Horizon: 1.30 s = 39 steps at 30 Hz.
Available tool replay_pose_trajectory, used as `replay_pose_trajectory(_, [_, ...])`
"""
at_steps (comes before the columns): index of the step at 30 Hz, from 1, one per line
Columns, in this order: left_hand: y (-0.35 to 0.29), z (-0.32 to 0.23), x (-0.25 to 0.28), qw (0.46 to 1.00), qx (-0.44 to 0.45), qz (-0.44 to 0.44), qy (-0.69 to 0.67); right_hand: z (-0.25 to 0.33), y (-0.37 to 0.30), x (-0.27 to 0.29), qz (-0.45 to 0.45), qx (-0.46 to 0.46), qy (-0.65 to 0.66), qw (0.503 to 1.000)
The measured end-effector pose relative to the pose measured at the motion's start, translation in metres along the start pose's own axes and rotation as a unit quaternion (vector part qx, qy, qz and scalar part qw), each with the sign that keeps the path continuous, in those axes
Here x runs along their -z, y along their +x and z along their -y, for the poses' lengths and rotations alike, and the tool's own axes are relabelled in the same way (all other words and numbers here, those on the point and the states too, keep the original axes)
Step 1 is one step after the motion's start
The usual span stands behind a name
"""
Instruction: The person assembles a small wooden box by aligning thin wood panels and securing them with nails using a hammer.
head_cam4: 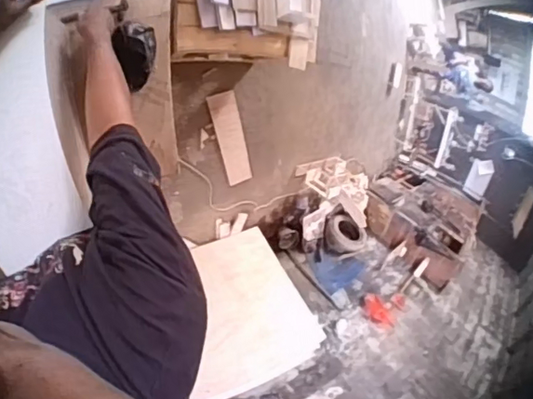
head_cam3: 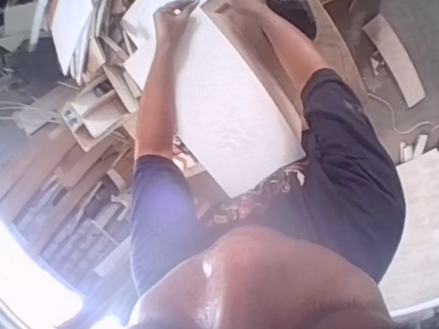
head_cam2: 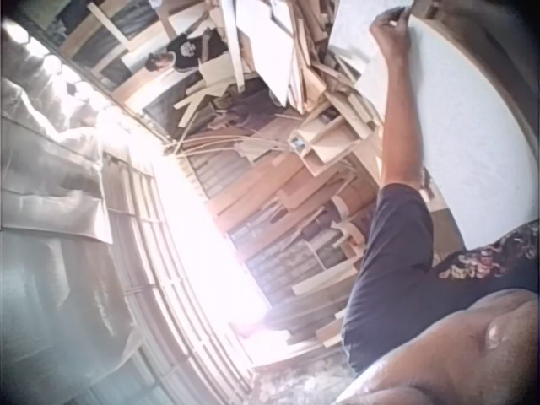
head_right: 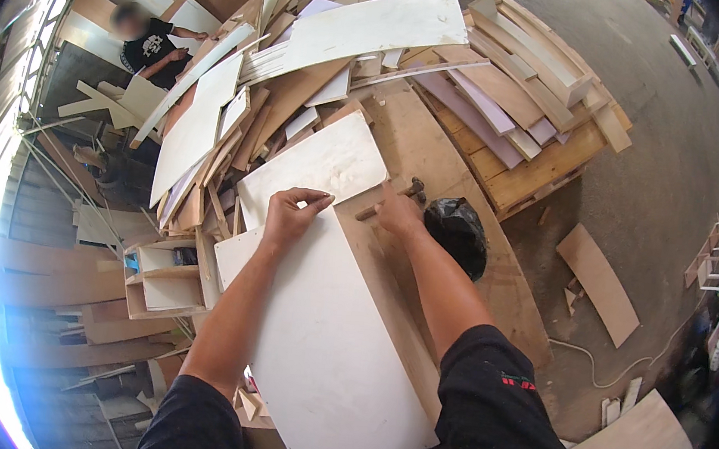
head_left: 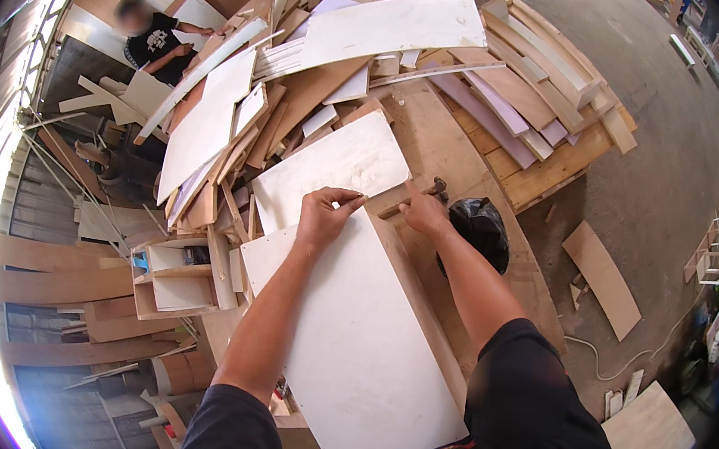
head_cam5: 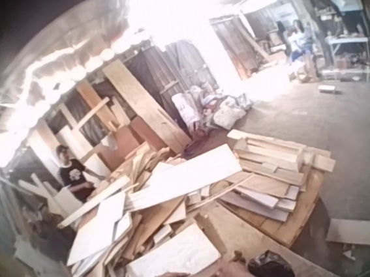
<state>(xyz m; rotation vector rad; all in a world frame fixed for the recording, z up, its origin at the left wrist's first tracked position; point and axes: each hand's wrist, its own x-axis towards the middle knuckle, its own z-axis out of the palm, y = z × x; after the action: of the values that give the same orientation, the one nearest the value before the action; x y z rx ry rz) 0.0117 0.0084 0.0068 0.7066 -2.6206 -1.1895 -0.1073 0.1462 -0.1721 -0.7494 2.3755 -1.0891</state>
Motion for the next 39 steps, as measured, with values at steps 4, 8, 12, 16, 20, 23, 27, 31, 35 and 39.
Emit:
replay_pose_trajectory(4, [0.001, 0.004, -0.003, 1.000, -0.019, 0.020, 0.015, 0.003, 0.000, 0.001, 0.002, -0.076, -0.076, 0.994])
replay_pose_trajectory(8, [-0.003, -0.004, 0.005, 0.999, -0.001, 0.020, 0.033, 0.082, -0.021, 0.056, 0.008, 0.018, 0.339, 0.941])
replay_pose_trajectory(12, [-0.002, -0.002, 0.005, 0.997, -0.032, 0.000, 0.068, 0.101, -0.032, 0.062, -0.058, 0.206, 0.318, 0.923])
replay_pose_trajectory(16, [-0.005, 0.001, 0.004, 0.996, -0.052, -0.005, 0.066, 0.099, -0.030, 0.057, -0.096, 0.272, 0.279, 0.916])
replay_pose_trajectory(20, [-0.003, -0.001, 0.004, 0.998, -0.035, 0.006, 0.061, 0.099, -0.031, 0.055, -0.096, 0.285, 0.243, 0.922])
replay_pose_trajectory(23, [-0.003, -0.009, 0.006, 0.998, -0.001, 0.013, 0.061, 0.098, -0.030, 0.054, -0.092, 0.289, 0.229, 0.925])
replay_pose_trajectory(27, [-0.006, -0.006, 0.007, 0.996, -0.024, -0.014, 0.081, 0.091, -0.027, 0.055, -0.043, 0.271, 0.247, 0.929])
replay_pose_trajectory(31, [-0.005, -0.014, 0.007, 0.987, -0.076, 0.009, 0.142, 0.051, -0.019, 0.027, -0.027, 0.104, 0.172, 0.979])
replay_pose_trajectory(35, [-0.006, -0.013, 0.009, 0.957, -0.103, 0.007, 0.271, 0.026, -0.020, 0.013, 0.051, -0.044, 0.025, 0.997])
replay_pose_trajectory(39, [-0.006, -0.001, 0.006, 0.971, 0.005, 0.051, 0.233, 0.000, -0.020, 0.002, 0.072, -0.090, -0.011, 0.993])
